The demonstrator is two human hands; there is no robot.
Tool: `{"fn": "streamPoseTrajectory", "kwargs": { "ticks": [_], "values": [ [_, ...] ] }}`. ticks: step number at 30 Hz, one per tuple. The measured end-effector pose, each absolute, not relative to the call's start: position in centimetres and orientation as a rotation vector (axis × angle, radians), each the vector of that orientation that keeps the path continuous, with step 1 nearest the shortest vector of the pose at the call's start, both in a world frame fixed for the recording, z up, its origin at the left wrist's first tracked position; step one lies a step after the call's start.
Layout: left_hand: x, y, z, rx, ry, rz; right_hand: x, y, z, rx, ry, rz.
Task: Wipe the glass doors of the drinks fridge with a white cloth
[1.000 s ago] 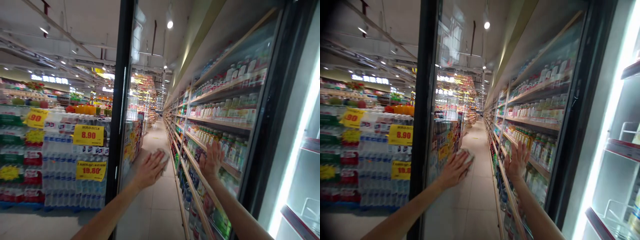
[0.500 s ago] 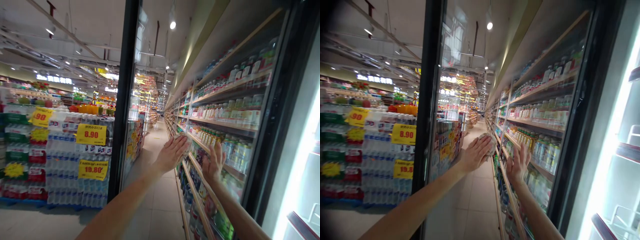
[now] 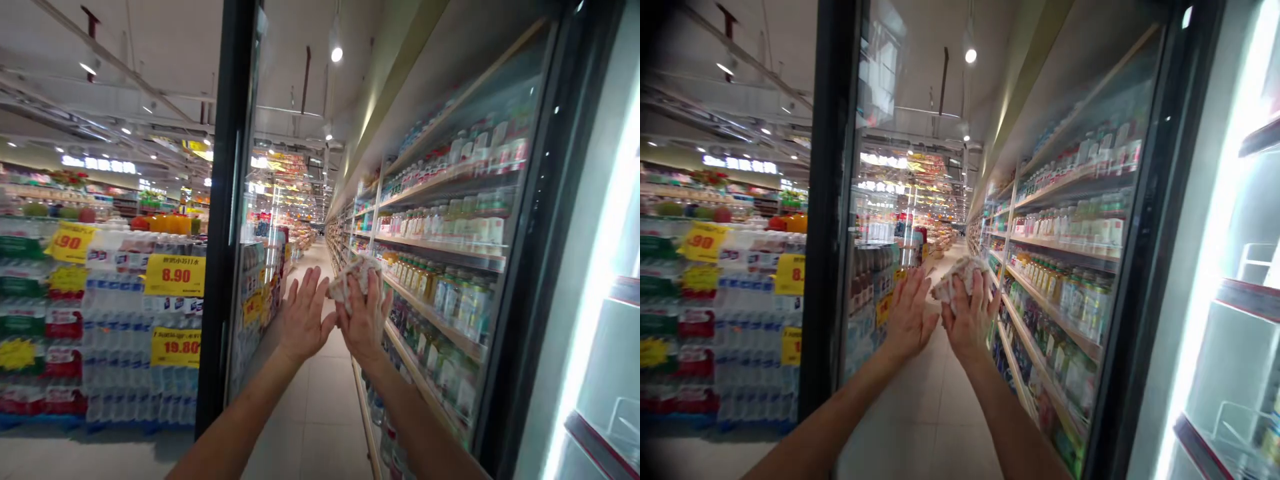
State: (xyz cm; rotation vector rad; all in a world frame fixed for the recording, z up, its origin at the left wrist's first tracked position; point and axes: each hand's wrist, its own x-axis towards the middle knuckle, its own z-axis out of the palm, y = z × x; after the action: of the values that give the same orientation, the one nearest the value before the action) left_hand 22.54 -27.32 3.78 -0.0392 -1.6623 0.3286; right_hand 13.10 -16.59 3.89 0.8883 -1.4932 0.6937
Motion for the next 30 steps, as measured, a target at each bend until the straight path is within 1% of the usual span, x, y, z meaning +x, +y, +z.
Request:
{"fn": "streamPoseTrajectory", "kwargs": {
  "ticks": [3,5,7,8,9,11,13,16,18,20,23,25,27,30],
  "values": [
    [22.1,-26.6,3.9,0.07,-1.72,0.41,8.1,-12.2,4.2,0.877,-1.455,0.632],
    [21.8,-26.4,3.9,0.143,-1.75,0.44,3.5,-7.8,4.5,0.7,-1.499,0.709],
    [21.5,-26.3,3.8,0.198,-1.752,0.466,-0.2,-4.1,5.0,0.444,-1.517,0.877],
    [21.4,-26.3,3.8,0.212,-1.749,0.478,-1.2,-3.2,5.4,0.417,-1.492,0.933],
    [21.2,-26.4,3.8,0.22,-1.746,0.487,-1.4,-3.1,5.7,0.427,-1.462,0.979],
    [21.1,-26.6,3.9,0.223,-1.74,0.496,0.4,-5.2,6.2,0.59,-1.399,0.99],
    [21.1,-26.9,3.9,0.215,-1.746,0.496,3.8,-9.2,6.5,0.764,-1.365,0.931],
    [21.4,-27.7,3.5,0.198,-1.766,0.485,7.7,-13.7,6.4,0.799,-1.387,0.851],
    [21.7,-28.2,2.9,0.19,-1.786,0.479,7.0,-13.2,5.8,0.798,-1.416,0.806],
    [22.0,-28.6,2.2,0.181,-1.806,0.485,3.8,-9.8,5.1,0.753,-1.429,0.82],
    [22.1,-28.8,1.3,0.189,-1.828,0.496,-1.8,-3.8,4.5,0.422,-1.428,1.022],
    [22.1,-28.9,1.1,0.206,-1.827,0.499,-3.2,-2.5,4.6,0.307,-1.424,1.087],
    [22.0,-28.9,1.1,0.204,-1.829,0.502,-1.6,-4.1,4.6,0.393,-1.422,1.048],
    [22.1,-29.0,1.2,0.187,-1.823,0.499,4.1,-9.7,3.4,0.755,-1.4,0.846]
  ]
}}
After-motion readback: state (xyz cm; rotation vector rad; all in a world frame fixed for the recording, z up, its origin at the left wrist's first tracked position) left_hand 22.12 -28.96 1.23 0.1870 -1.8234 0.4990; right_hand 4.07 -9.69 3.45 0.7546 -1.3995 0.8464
